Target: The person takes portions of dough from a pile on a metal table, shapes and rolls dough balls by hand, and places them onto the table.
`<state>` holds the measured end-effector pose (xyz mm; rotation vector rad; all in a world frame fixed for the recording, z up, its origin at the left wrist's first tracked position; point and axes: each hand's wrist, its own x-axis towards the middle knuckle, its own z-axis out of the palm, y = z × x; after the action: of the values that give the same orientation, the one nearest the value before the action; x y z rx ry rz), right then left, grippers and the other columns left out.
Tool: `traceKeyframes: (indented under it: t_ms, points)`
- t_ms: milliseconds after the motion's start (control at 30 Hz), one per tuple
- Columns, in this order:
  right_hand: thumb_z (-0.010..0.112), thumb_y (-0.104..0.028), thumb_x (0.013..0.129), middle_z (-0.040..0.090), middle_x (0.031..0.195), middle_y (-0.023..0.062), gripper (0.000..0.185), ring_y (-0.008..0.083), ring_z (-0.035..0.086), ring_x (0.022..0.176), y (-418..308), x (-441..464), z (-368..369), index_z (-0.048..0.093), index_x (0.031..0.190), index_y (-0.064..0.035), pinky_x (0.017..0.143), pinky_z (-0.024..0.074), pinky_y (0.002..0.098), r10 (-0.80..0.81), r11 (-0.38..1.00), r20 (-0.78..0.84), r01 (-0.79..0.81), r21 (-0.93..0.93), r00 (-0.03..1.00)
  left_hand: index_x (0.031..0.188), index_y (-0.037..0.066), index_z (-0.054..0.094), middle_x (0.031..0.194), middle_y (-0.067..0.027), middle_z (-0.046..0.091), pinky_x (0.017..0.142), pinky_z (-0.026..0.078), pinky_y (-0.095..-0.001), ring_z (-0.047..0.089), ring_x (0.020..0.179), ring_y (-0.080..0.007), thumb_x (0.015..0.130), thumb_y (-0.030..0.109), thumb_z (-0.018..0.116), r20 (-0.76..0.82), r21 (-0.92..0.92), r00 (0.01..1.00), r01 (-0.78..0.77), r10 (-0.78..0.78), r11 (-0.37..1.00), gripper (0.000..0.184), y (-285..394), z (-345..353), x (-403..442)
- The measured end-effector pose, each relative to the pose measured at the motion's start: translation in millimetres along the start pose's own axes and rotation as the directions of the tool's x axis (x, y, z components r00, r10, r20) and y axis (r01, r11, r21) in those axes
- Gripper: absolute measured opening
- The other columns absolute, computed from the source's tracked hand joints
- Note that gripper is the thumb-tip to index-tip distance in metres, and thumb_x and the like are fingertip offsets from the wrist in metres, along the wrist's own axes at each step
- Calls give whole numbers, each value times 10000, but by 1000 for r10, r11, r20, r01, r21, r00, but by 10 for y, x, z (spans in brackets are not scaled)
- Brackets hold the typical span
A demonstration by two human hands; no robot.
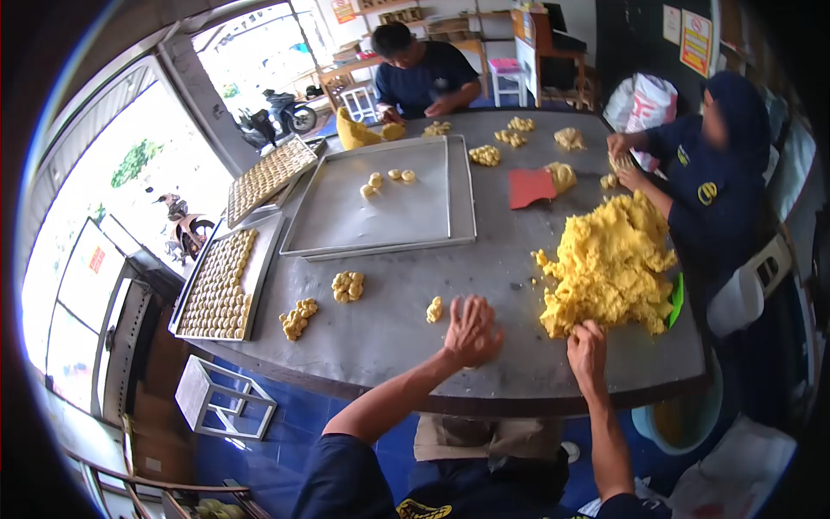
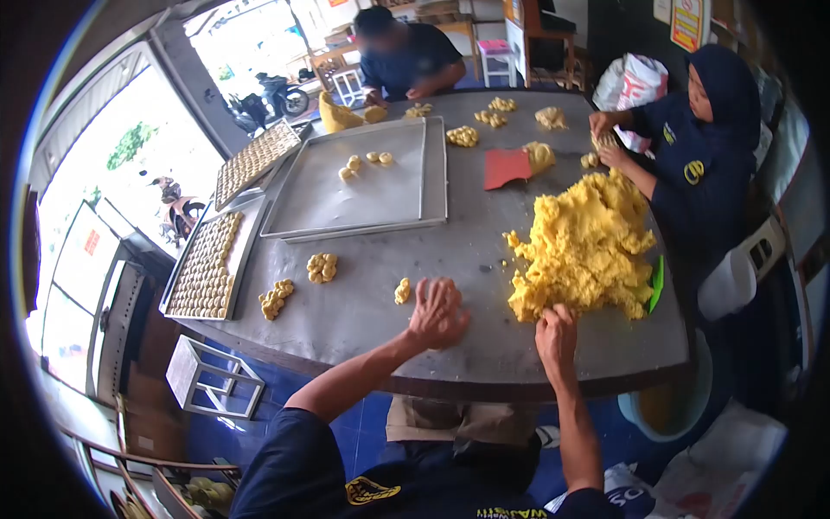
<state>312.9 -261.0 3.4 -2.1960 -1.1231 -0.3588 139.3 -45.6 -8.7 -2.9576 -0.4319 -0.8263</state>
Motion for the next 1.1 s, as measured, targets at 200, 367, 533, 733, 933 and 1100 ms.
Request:
traceKeyframes:
  t_ms: [200, 367, 533, 733, 933, 1100]
  points:
    - [689, 47, 794, 528, 1168, 278, 364, 458, 552, 1053, 317, -88, -248, 616, 1150, 41, 902, 464, 488, 20, 994, 52, -26, 110, 998, 949, 61, 609, 1048, -111, 555, 1031, 299, -534, 502, 1104, -285, 833, 252, 618, -81, 112, 996, -37, 46, 993, 223, -135, -154, -54]
    - [548, 72, 860, 366, 1470, 349, 576, 506, 402, 1328, -1, -446, -389, 438, 1426, 61, 1101, 388, 480, 197, 979, 196, -183, -84, 961, 996, 71, 645, 1029, -80, 571, 1031, 293, -502, 525, 1092, -257, 859, 301, 638, 22, 273, 990, 129, -140, 953, 268, 111, -86, -147]
    - [472, 106, 869, 490, 1440, 228, 492, 409, 427, 1368, -247, -699, -266, 521, 1356, 56, 1144, 378, 417, -32, 999, 186, 24, 46, 982, 1169, 48, 612, 1100, -100, 586, 1005, 294, -505, 516, 1128, -269, 933, 287, 597, 47, 262, 979, 182, -201, 948, 336, 231, -323, -352]
    - [551, 74, 867, 650, 1249, 192, 379, 366, 629, 1107, 131, -382, -553, 666, 1220, -6, 979, 495, 404, 207, 977, 93, -211, 30, 974, 1097, 62, 616, 1106, -110, 577, 974, 307, -497, 511, 1119, -283, 948, 206, 599, 301, -58, 819, 526, -488, 848, 208, 351, -674, -615]
    - [668, -3, 833, 718, 1080, 170, 222, 335, 667, 1011, 451, -486, -631, 742, 1041, -17, 913, 515, 393, 135, 979, 141, -154, 131, 981, 1041, 13, 635, 935, -103, 670, 827, 475, -392, 627, 912, -240, 963, 170, 647, 252, -567, 730, 643, -635, 515, 175, 297, -656, -597]
    - [666, 4, 826, 723, 1070, 176, 201, 354, 683, 963, 492, -538, -849, 749, 1009, -15, 882, 541, 399, 136, 970, 108, -154, 187, 985, 1114, -39, 674, 949, -74, 708, 771, 536, -266, 652, 841, -113, 981, 206, 670, 230, -831, 648, 519, -727, 199, 278, 217, -577, -753]
